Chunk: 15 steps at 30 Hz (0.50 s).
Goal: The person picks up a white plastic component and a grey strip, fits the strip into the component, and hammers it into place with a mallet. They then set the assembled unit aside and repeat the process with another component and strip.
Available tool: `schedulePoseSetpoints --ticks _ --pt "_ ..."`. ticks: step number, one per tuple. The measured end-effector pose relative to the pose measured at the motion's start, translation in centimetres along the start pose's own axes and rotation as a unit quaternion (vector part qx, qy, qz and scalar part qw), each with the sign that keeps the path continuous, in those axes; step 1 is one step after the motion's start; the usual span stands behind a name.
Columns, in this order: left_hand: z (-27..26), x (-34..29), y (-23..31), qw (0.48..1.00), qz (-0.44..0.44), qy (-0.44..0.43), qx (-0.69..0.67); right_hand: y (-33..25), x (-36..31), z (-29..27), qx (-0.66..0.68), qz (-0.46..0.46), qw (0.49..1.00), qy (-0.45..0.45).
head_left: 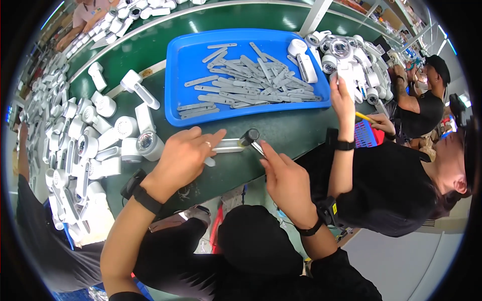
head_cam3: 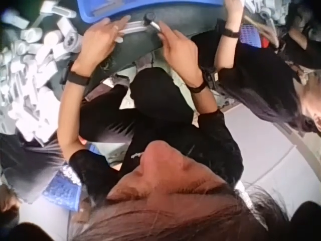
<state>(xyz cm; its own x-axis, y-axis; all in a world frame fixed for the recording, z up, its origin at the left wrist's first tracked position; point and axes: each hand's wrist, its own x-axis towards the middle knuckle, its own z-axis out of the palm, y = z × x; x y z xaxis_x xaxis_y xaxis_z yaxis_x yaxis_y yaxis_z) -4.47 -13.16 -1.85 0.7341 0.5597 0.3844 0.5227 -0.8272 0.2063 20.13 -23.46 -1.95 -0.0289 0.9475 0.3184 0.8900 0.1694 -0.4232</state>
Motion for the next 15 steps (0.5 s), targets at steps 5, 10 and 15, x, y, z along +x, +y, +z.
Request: schedulePoseSetpoints --ticks 5,10,15 --pt "-1.1 1.4 4.2 0.992 0.07 -0.108 0.004 0.3 -1.0 -2.4 0.193 0.072 0.978 0.022" --pt "-1.8 2.3 5.1 0.978 0.104 -0.172 0.053 1.0 -1.9 -3.9 0.233 0.117 0.965 0.026" --pt "-2.1 0.5 3.8 0.995 0.07 -0.042 0.056 1.2 -2.2 -4.0 0.283 0.15 0.947 0.009"
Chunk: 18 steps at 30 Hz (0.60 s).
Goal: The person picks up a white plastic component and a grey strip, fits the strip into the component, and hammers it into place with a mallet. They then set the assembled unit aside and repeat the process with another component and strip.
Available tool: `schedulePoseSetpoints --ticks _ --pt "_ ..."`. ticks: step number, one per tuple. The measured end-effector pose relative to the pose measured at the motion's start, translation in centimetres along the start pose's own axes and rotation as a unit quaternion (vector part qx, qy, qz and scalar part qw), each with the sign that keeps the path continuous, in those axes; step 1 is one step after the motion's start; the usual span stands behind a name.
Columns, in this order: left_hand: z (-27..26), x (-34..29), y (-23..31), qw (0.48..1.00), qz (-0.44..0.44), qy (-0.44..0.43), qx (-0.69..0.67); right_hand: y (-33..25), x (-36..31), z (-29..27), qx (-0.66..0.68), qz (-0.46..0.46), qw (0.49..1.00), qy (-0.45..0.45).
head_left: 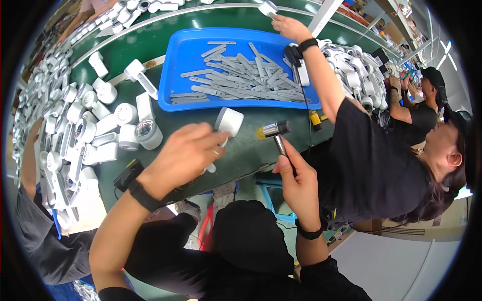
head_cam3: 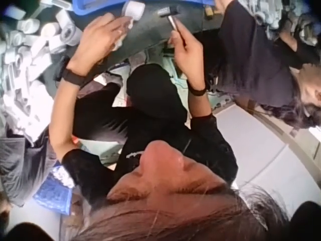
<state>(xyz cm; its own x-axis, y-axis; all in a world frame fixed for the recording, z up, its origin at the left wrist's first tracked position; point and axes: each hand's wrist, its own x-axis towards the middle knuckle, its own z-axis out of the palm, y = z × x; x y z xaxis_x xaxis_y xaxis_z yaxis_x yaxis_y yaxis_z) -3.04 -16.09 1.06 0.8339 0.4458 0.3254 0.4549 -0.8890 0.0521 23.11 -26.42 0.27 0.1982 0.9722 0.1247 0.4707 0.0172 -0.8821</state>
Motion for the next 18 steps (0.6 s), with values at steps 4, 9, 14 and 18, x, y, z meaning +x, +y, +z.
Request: schedulePoseSetpoints --ticks 4,9,14,18 --pt "1.0 -3.8 2.2 0.983 -0.144 0.098 -0.048 -0.2 0.3 0.1 -0.005 -0.021 0.999 -0.037" --pt "4.7 -6.9 0.8 0.972 -0.192 0.102 -0.089 -0.2 0.8 2.1 -0.025 -0.006 0.996 -0.089" --pt "3.9 -4.9 -1.0 0.975 -0.171 0.122 -0.072 -0.5 1.9 2.9 -0.146 -0.12 0.98 -0.056" --pt "5.4 -4.1 -2.4 0.98 -0.145 0.125 -0.058 0.2 3.1 4.0 -0.145 -0.116 0.982 -0.037"
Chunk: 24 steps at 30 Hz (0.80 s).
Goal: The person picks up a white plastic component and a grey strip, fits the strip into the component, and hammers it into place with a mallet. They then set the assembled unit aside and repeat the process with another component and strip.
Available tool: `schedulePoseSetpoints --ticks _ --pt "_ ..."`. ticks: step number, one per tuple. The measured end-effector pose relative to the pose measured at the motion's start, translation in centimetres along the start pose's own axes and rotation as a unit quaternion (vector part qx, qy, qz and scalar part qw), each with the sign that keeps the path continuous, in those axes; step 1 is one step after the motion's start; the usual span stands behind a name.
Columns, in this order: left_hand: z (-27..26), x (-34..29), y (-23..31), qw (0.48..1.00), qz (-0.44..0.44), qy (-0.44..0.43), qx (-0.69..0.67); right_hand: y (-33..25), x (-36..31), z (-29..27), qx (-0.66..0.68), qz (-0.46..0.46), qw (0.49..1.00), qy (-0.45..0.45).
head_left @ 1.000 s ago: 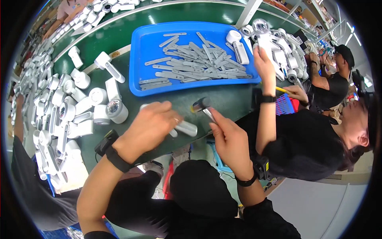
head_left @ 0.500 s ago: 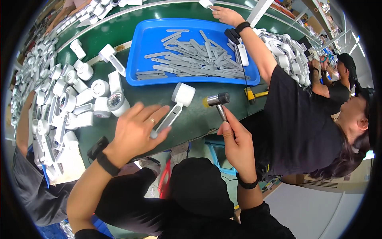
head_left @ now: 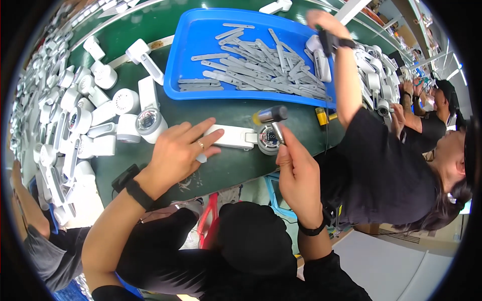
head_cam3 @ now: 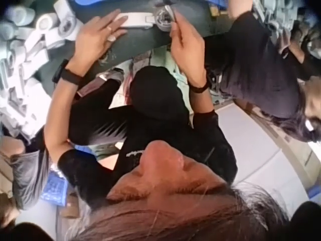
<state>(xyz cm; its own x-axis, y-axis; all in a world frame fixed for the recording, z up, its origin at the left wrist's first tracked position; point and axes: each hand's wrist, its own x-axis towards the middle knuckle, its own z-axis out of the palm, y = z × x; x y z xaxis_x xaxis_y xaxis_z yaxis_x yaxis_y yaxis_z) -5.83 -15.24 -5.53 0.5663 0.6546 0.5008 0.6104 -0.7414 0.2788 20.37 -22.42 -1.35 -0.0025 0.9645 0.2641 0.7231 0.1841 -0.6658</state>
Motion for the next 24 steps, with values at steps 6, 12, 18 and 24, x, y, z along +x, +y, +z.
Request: schedulePoseSetpoints --ticks 6,12,18,24 --pt "0.1 0.5 0.0 0.999 0.02 -0.028 0.012 0.4 0.6 0.3 0.123 0.125 0.984 -0.004" --pt "0.0 -0.5 -0.5 0.998 -0.02 -0.049 -0.042 -0.2 0.0 -0.9 0.112 0.109 0.988 -0.015" --pt "0.3 -0.7 -1.3 0.997 0.047 0.018 -0.052 0.4 -0.2 0.0 -0.041 -0.047 0.998 -0.008" --pt "0.2 -0.8 -1.3 0.999 0.026 0.01 -0.035 -1.8 -0.5 -0.6 -0.126 -0.064 0.988 0.054"
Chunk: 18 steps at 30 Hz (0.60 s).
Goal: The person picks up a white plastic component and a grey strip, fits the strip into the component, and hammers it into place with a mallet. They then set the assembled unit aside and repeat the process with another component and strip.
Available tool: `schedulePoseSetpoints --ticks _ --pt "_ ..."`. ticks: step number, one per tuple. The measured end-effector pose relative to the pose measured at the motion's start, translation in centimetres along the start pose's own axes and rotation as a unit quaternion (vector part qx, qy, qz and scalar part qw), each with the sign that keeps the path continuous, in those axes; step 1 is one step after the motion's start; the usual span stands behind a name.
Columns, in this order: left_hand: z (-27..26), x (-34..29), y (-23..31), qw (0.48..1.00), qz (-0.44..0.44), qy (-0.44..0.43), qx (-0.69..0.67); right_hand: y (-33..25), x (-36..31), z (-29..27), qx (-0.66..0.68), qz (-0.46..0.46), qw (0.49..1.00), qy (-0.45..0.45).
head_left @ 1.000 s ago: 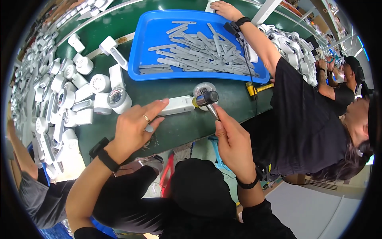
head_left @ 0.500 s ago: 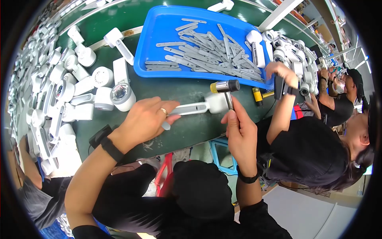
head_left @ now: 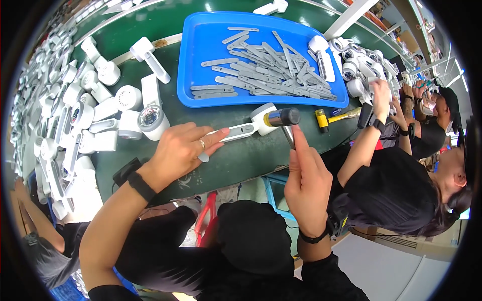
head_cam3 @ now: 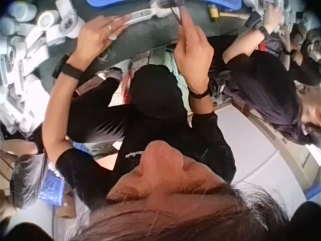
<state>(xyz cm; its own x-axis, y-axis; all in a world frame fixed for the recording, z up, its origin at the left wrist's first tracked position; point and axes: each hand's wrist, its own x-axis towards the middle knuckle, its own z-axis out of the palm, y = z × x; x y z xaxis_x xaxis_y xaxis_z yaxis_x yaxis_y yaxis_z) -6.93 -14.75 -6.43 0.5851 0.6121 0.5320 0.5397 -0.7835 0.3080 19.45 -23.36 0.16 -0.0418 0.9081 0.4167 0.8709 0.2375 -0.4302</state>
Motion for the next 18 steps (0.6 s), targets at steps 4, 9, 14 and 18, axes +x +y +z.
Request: schedulePoseSetpoints --ticks 4,9,14,18 --pt "0.0 0.1 0.1 1.0 -0.005 -0.002 0.0 0.4 -0.2 2.3 -0.113 -0.028 0.991 -0.061" --pt "-0.2 0.2 0.2 1.0 -0.008 -0.006 -0.005 -0.3 -0.3 0.9 -0.096 -0.017 0.995 -0.007" --pt "-0.4 0.3 0.1 1.0 -0.006 0.0 -0.002 -0.7 -0.2 0.6 -0.115 -0.021 0.992 -0.054" --pt "-0.2 0.3 0.0 1.0 -0.017 0.0 -0.016 -0.5 -0.4 0.8 -0.144 -0.022 0.986 -0.08"
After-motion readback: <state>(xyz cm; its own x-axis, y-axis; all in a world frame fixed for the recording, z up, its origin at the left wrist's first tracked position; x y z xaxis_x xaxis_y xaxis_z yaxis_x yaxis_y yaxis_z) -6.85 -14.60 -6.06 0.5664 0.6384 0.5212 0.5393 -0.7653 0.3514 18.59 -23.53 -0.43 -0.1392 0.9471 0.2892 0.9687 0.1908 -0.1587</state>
